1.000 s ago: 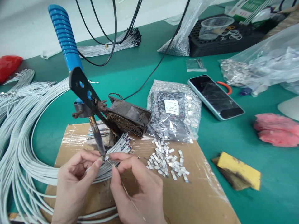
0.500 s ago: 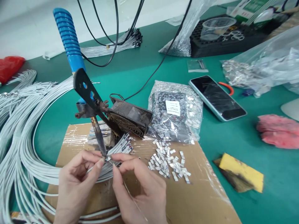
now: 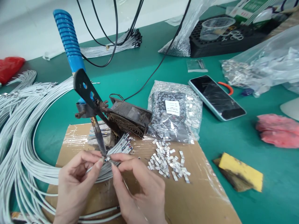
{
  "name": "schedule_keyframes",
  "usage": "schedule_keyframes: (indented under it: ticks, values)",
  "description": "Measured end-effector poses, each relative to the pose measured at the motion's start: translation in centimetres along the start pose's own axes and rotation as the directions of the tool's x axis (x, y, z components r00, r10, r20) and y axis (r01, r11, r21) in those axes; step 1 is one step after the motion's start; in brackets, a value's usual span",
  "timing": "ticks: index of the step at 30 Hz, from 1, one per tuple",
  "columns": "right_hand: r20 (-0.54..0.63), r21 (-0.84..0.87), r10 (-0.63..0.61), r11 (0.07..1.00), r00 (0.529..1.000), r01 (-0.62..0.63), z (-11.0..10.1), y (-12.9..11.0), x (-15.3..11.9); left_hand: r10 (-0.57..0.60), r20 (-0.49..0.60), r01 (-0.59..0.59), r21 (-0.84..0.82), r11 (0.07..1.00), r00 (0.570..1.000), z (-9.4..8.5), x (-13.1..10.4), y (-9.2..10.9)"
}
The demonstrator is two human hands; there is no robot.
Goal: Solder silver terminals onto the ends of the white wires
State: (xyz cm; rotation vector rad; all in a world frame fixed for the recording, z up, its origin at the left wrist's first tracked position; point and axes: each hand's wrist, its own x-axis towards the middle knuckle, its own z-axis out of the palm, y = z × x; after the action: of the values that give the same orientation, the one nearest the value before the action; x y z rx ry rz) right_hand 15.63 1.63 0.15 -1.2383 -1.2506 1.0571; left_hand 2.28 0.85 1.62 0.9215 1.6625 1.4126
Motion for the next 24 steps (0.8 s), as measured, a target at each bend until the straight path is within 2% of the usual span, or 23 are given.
schedule_keyframes:
  ticks: [7,15,19,21,24]
  values:
    - [0.023,-0.012,-0.054,0.998,0.998,0.055,-0.1,0.3,0.0,0.012,-0.012,-0.012,-0.004,1.000,1.000,0.0,-0.1,0.1]
    - [0.063,-0.035,-0.071,0.997,0.995,0.074,-0.2,0.6,0.2,-0.001,0.042,0.000,0.010,1.000,0.999,-0.6,0.2,-0.3]
    - [0.078,-0.037,-0.060,0.997,0.995,0.063,-0.1,0.8,0.0,0.032,0.142,-0.042,0.073,0.996,0.989,-1.3,0.4,-0.5]
    - [0.056,-0.043,-0.046,0.998,0.997,0.049,-0.3,0.8,-0.1,0.033,0.163,-0.047,0.088,0.995,0.986,-1.3,0.4,-0.6]
    - [-0.093,-0.071,0.049,0.996,0.995,-0.055,-1.4,1.0,-0.1,-0.002,0.062,-0.001,0.051,0.999,0.998,-1.0,0.0,-0.6]
